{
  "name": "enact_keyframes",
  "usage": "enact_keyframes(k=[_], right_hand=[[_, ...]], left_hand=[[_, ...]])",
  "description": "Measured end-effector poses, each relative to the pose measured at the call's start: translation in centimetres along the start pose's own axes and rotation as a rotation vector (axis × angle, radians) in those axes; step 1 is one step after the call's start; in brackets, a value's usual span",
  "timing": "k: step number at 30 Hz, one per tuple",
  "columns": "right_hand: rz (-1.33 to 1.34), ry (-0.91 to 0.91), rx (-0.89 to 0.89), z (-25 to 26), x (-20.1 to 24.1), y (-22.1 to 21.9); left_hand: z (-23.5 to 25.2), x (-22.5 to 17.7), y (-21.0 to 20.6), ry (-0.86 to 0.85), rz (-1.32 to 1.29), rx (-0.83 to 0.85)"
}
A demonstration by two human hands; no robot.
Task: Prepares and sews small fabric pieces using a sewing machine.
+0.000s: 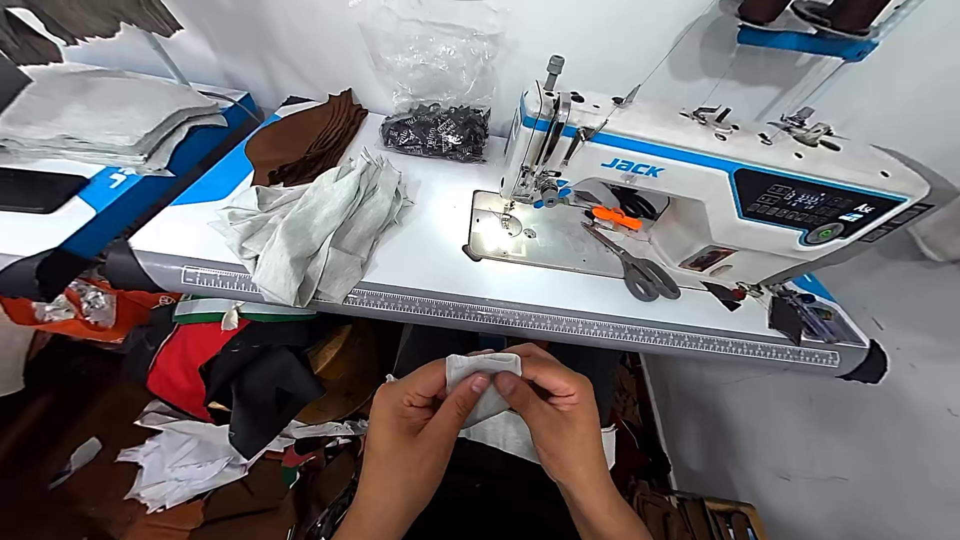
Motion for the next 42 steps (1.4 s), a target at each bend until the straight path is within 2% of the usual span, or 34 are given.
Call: enact_keyframes(k=[7,9,16,20,29,38,40,42], right_hand=[[-0.038,-0.077,-0.119,-0.4,-0.6,1.2],[-0.079,-0.054,-0.155,-0.5,-0.5,1.3],[-0.572,0.301,-0.233,-0.8,1.8,0.7],[-0.63,0.383,-0.243,-0.9,2.4,0.0],[-0.595,0.336,-0.183,-0.9,2.7,-0.6],[-0.325,0.153,-0.09,-0.4,2.0,-0.5],[-0.238,0.065,-0.039,-0.4,1.7,-0.6],[-0.075,-0.098,0.031,-0.5,1.1,-0.8]], left_hand=[[0.1,2.6,1.0,0.154,-0.118,-0.068],[0.1,2.8,0.9,0.152,-0.128,-0.081],[0.0,1.5,0.7,-0.122,0.067,-0.178],[-0.3,0.7,0.4,-0.233,0.187,-0.216],[-0.3,0.3,-0.2,-0.263,0.19,-0.196],[-0.6,0.1,-0.3,-0.287,0.24,-0.217],[-0.7,0.0,-0.4,-0.318,0.306,-0.228],[-0.9,-0.2,-0.6,-0.356,0.401,-0.242]])
Point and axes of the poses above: each hand's wrist, its own z-axis towards the middle knuckle, its own y-axis out of the back of the hand, x = y × z, the point moved 8 cm from there along z, towards the middle knuckle, and after that the axes turned 6 degrees about y, right-handed, at the moved point
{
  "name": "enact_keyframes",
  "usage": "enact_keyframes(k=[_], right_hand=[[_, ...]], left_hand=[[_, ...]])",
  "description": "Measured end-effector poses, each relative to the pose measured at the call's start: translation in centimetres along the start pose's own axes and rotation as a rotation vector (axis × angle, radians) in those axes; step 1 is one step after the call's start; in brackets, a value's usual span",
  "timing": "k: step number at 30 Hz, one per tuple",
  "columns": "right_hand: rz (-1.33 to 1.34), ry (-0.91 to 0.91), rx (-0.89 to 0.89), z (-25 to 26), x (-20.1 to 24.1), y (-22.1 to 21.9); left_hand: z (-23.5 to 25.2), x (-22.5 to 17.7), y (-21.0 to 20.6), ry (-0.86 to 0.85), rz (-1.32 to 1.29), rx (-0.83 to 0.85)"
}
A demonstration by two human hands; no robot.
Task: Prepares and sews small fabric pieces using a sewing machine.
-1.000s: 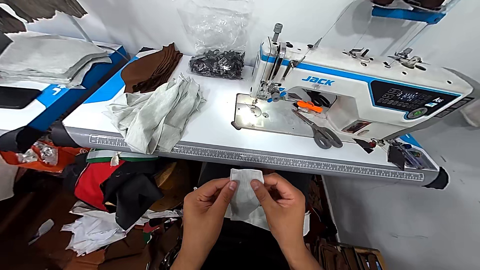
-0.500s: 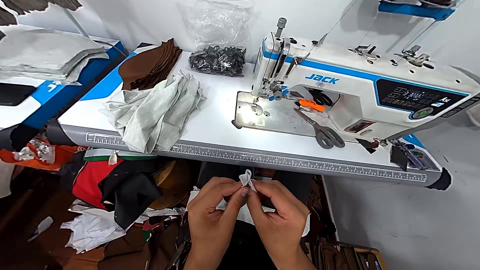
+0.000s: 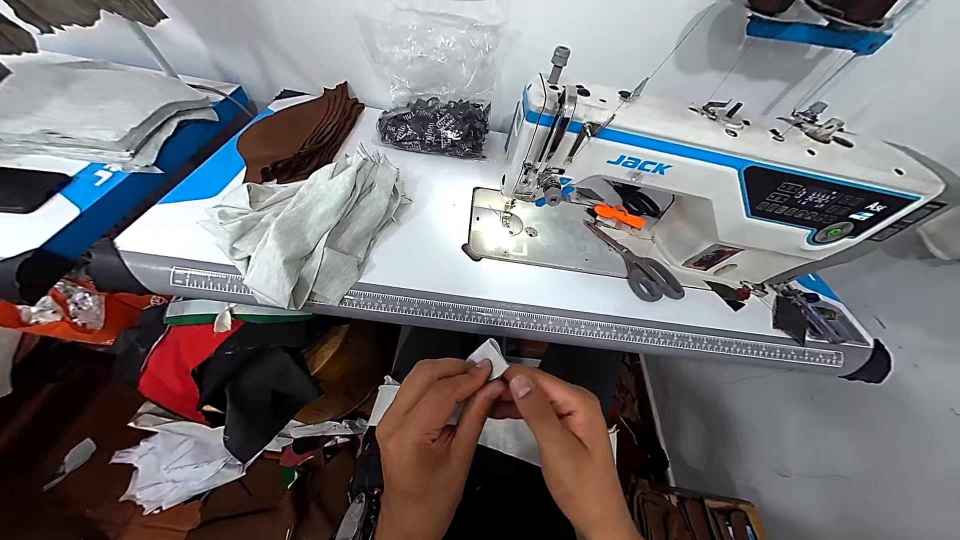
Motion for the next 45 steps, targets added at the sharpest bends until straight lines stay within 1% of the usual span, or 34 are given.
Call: enact_keyframes(k=[2,4,7,10,12,13,16,18,20,22,24,27,29,33,35,37,38,40,42,43,45], right_hand=[[0.17,-0.147,0.058,-0.1,-0.4,-0.2],[0.25,-0.247,0.104,-0.2,-0.3,-0.1],[0.227,-0.338,0.173,0.0,0.2,0.2],[0.159,-0.368,0.28,0.5,0.9,0.1],[0.033,-0.307,0.355,1.0,1.9,0.1],[-0.067,-0.238,0.376,1.3,2.4,0.3],[-0.38,-0.034,0.315,2.8,3.5,1.6],[-0.486,0.02,0.314,4.1,3.6,2.1],[-0.423,-0.022,0.427,5.2,3.0,1.6],[-0.258,-0.071,0.495,5.8,2.5,0.5],[-0.189,-0.062,0.474,6.1,2.5,-0.1],[-0.242,0.014,0.401,6.5,3.0,0.2],[-0.253,0.008,0.366,6.8,3.0,0.5],[-0.242,-0.017,0.309,7.0,2.7,1.1],[-0.246,-0.024,0.279,7.2,2.1,1.6],[-0.276,-0.038,0.248,7.9,0.9,2.4],[-0.291,-0.056,0.234,8.3,0.0,2.9],[-0.339,-0.087,0.215,9.8,-2.0,4.0],[-0.459,-0.094,0.2,12.2,-4.2,5.3],[-0.533,-0.093,0.188,13.8,-5.4,6.0],[-0.643,-0.078,0.16,16.9,-8.2,7.5]], left_hand=[[-0.1,-0.3,-0.1,-0.038,0.091,-0.009],[-0.1,-0.4,-0.1,-0.053,0.124,-0.013],[0.1,0.0,0.1,-0.026,0.082,0.012],[0.3,0.3,0.3,-0.014,-0.004,0.024],[0.6,0.5,0.4,0.025,-0.109,0.035],[0.8,0.8,0.3,0.086,-0.198,0.057],[1.2,2.4,-0.4,0.401,-0.559,0.188],[1.2,3.1,-0.9,0.561,-0.749,0.257],[1.3,3.1,-1.1,0.603,-0.807,0.303],[1.4,2.9,-1.2,0.601,-0.822,0.321],[1.5,2.8,-1.1,0.594,-0.823,0.317],[1.5,2.9,-1.2,0.56,-0.826,0.323],[1.5,2.9,-1.6,0.499,-0.783,0.349],[1.5,3.6,-2.4,0.464,-0.736,0.298],[1.9,4.0,-2.5,0.458,-0.725,0.276],[2.7,4.4,-2.7,0.408,-0.653,0.264],[3.5,4.6,-2.9,0.357,-0.557,0.26],[6.0,5.3,-3.5,0.216,-0.229,0.262],[9.3,6.5,-5.5,0.105,0.087,0.322],[11.0,7.2,-6.9,0.085,0.188,0.37],[14.2,9.0,-10.1,0.079,0.311,0.476]])
Point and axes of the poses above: each hand's wrist, its own z-axis towards the middle knuckle, its own y-axis out of the back of the hand, x = y × z, the point moved 8 cm from there along z, towards the middle knuckle, and after that the axes turned 6 degrees about y, right-handed, at the moved point
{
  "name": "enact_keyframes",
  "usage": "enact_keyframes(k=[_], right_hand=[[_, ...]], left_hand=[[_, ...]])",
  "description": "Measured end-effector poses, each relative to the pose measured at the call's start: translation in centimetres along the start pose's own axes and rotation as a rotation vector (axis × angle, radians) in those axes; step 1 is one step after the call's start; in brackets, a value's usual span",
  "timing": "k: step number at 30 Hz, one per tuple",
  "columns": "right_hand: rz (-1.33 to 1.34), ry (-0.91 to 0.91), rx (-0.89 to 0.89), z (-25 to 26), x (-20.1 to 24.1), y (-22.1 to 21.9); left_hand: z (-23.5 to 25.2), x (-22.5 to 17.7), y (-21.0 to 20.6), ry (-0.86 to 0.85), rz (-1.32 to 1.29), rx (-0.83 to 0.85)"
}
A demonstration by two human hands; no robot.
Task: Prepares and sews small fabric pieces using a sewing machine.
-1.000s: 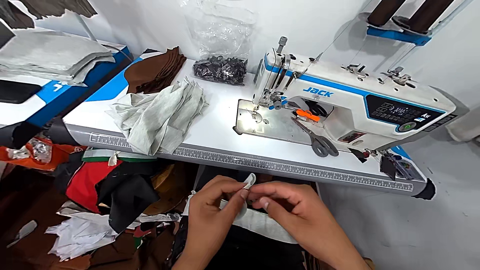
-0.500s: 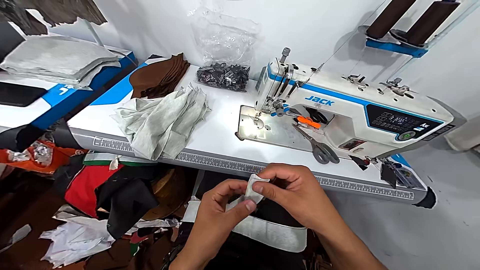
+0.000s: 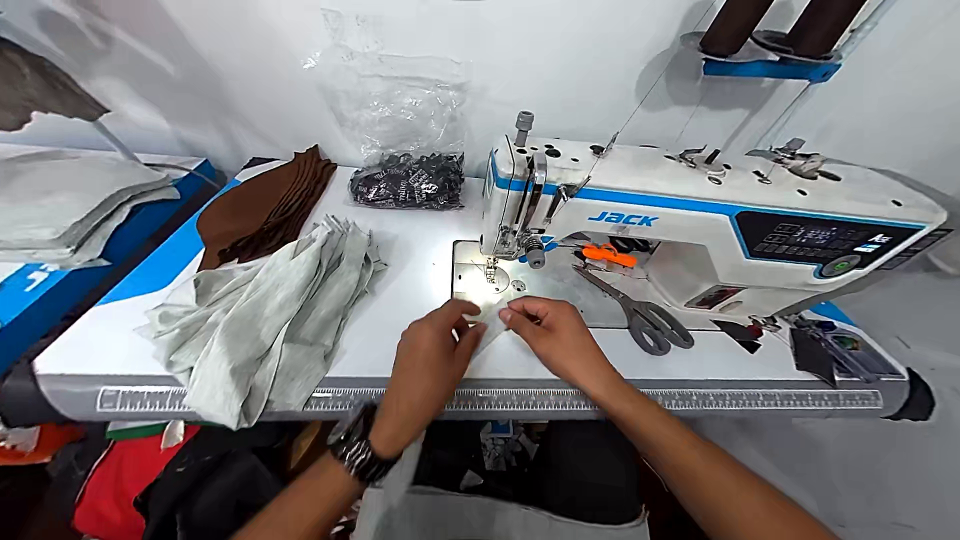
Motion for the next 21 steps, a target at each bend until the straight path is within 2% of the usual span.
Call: enact_keyframes(k=[3,7,13,21], right_hand=[[-0.201,0.07,-0.012,4.0,-4.0,-0.3],[-0.397,0.118,-0.045,6.7,-7.0,-0.5],[-0.4,0.06,-0.012,7.1,-8.5,-0.6],[-0.495,0.061,-0.019,6.7,-8.7,-0.8]], left_hand=[[5.0,1.3,-2.9,0.017,0.152,0.116],[7.9,2.9,-5.0,0.021,0.309,0.228],[8.1,3.7,-5.0,-0.103,0.339,0.154],[8.0,3.7,-4.7,-0.167,0.334,0.078]])
Point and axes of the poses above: each hand's wrist, its own z-axis towards the middle knuckle, its own y-axis out of the back of the hand, x = y × z, the point moved 8 cm from there along z, towards the middle knuckle, and after that the axes turned 6 degrees about y, right-handed, at the moved point
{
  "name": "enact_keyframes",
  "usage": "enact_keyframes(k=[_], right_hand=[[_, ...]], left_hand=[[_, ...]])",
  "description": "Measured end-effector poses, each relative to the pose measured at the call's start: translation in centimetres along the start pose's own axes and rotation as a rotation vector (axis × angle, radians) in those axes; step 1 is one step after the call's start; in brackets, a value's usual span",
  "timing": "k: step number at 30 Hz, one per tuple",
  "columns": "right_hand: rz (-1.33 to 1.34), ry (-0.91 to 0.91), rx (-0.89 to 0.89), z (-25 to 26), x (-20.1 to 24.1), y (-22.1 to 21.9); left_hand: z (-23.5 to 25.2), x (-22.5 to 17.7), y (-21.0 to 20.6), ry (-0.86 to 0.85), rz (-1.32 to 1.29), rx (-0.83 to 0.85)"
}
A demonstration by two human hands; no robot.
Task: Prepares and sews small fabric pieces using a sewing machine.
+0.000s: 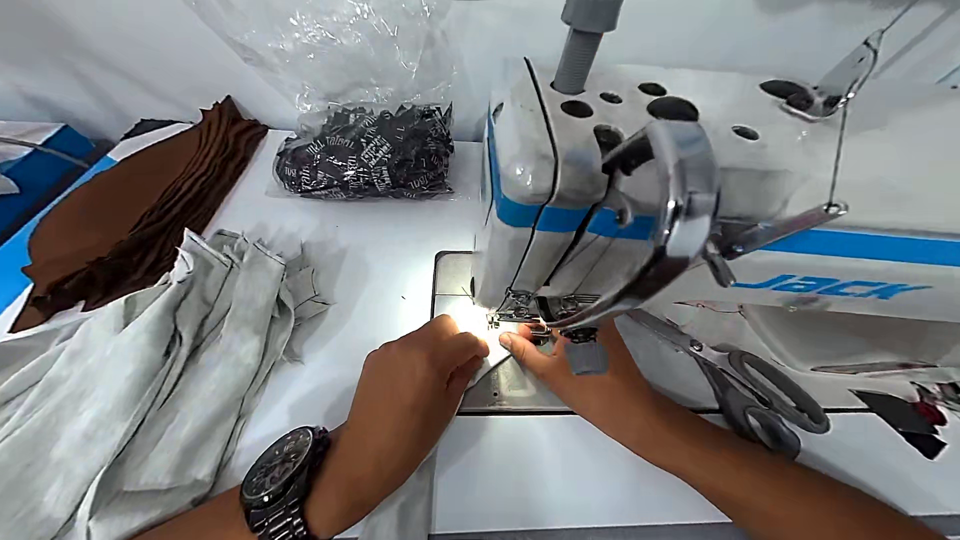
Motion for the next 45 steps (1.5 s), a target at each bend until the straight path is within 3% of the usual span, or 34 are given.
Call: enact_keyframes(k=[38,42,45], right_hand=[[-0.164,0.035,-0.039,1.1,-0.1,0.0],[-0.088,0.045,-0.094,1.5,0.1,1.1],[-0.068,0.056,-0.06,0.3,-0.2,5.0]], left_hand=[[1.6,0.2,0.0,0.03,0.09,-0.041],[2.3,0.2,0.2,0.035,0.078,-0.058],[2.7,0.4,0.1,0.055,0.055,-0.037]])
Point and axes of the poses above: each hand's wrist, its own z-axis towards the middle knuckle, its own y-axis out of the back of the hand, x = y × z, the point moved 8 cm from there along z, towards the middle knuckle, and after that the axes turned 6 degrees about y, right-handed, at the moved point
